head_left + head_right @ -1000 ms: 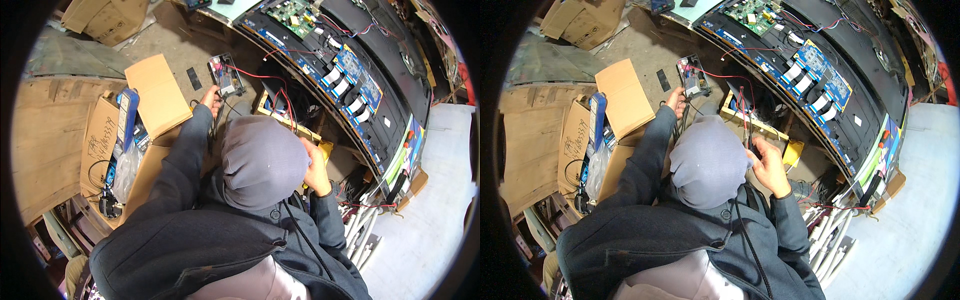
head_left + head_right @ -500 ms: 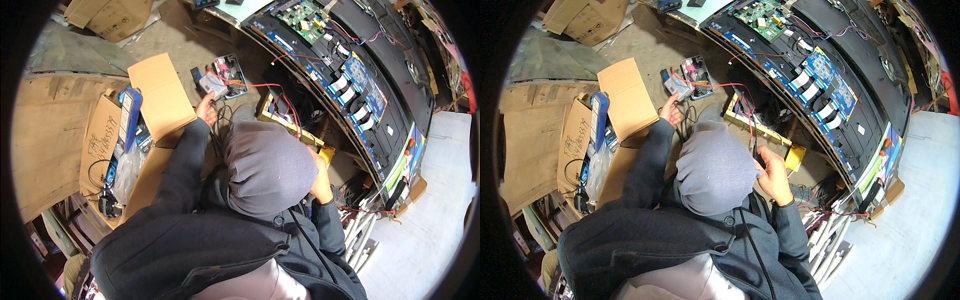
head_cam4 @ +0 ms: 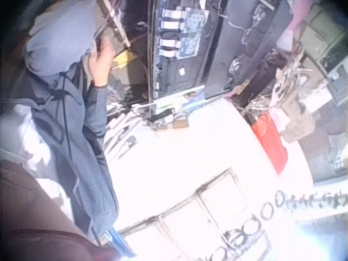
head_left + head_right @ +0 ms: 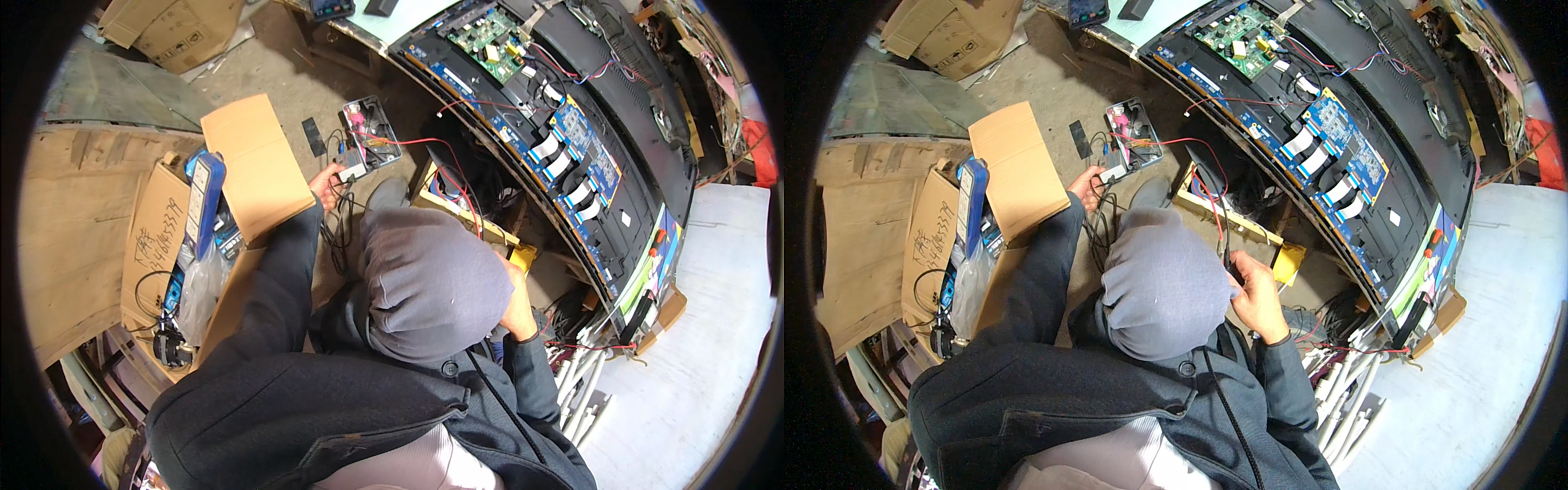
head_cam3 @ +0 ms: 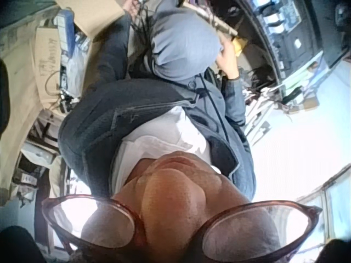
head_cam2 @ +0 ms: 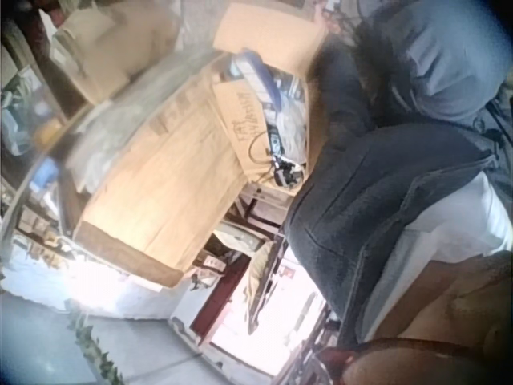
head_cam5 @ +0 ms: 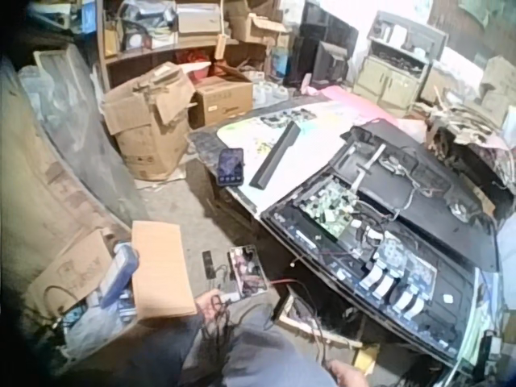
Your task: The person works on the back of a flat-screen TV, using a multimeter to test connections on the internal circuit boards. They then reattach the rear cover and flip the TV upright to check the screen.
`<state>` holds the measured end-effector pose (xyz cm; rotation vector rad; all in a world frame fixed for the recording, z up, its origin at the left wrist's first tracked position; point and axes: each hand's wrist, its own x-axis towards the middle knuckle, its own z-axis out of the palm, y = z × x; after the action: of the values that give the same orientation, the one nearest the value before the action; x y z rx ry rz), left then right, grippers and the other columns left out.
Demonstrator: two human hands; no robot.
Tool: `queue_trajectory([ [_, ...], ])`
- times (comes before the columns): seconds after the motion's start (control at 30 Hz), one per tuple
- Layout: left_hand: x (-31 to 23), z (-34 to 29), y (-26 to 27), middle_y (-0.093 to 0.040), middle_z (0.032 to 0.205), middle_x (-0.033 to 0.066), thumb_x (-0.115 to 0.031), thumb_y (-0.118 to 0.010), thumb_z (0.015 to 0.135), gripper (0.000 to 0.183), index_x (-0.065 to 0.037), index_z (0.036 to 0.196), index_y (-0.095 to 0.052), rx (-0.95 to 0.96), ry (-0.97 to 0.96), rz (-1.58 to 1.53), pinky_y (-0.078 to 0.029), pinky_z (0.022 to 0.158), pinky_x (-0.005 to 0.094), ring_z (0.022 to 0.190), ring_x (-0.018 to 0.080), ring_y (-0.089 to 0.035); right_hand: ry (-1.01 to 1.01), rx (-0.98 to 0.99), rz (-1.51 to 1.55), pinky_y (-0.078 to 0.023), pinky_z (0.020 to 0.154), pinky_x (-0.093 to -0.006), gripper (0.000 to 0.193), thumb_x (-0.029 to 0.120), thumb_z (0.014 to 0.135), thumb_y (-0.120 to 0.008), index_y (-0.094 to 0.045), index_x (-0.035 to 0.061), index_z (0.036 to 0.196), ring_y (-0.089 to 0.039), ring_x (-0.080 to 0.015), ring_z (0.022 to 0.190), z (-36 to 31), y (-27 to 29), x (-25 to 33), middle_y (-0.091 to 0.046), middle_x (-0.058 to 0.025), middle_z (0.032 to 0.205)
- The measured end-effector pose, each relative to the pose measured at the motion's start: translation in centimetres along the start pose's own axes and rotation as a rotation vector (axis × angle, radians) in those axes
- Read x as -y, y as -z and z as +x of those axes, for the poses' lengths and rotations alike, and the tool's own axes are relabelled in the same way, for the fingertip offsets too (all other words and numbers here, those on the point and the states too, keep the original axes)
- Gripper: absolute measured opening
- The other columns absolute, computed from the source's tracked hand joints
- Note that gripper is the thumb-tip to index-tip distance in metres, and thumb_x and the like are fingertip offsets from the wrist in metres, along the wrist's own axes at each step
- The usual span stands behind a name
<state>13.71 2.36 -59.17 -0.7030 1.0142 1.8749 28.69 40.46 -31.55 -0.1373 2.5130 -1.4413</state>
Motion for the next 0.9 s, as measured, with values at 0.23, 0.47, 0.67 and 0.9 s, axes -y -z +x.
queue_trajectory([
  [0.23,-2.2,6.1,-2.2,-0.06,0.075,-0.0073,-0.053,-0.06,0.094,0.039,-0.017,0.105,-0.07,-0.014,-0.087,0.174,-0.023,0.037,0.0228,0.042,0.0032,-0.031,-0.071,0.067,0.048,-0.048,0.068,-0.0331,0.023,0.014,0.085,-0.071,-0.059,-0.0029,0.095,-0.057,-0.0203,0.071,0.7,0.0,1.4,-0.059,-0.0139,0.078],
  [0.47,-3.5,4.8,-5.7,-0.051,0.072,-0.0094,-0.045,-0.065,0.095,0.032,-0.016,0.11,-0.068,0.001,-0.194,0.145,-0.019,0.039,0.0205,0.048,-0.0007,-0.03,-0.068,0.013,0.041,-0.047,0.065,-0.0356,0.026,0.015,0.079,-0.073,-0.056,-0.0017,0.091,-0.056,-0.0245,0.067,0.9,-0.4,0.3,-0.058,-0.0152,0.075],
  [0.67,-1.8,2.2,-4.5,-0.045,0.067,-0.0095,-0.048,-0.076,0.09,0.037,-0.014,0.098,-0.064,-0.058,-0.2,-0.094,-0.026,0.04,0.0233,0.049,0.0006,-0.038,-0.143,0.051,0.056,-0.047,0.066,-0.0355,0.027,0.017,0.081,-0.073,-0.056,-0.0012,0.09,-0.057,-0.0232,0.069,1.1,-0.4,1.4,-0.059,-0.0147,0.076],
  [0.9,-1.4,1.3,-3.9,-0.069,0.088,0.0064,-0.059,-0.08,0.082,0.057,-0.004,0.095,-0.069,-0.458,-0.211,0.148,-0.048,0.064,0.0299,0.074,0.0167,-0.063,-0.161,0.115,0.105,-0.049,0.069,-0.035,0.024,0.015,0.082,-0.072,-0.057,-0.0009,0.092,-0.06,-0.0223,0.072,1.5,-0.5,1.0,-0.061,-0.0148,0.079],
])
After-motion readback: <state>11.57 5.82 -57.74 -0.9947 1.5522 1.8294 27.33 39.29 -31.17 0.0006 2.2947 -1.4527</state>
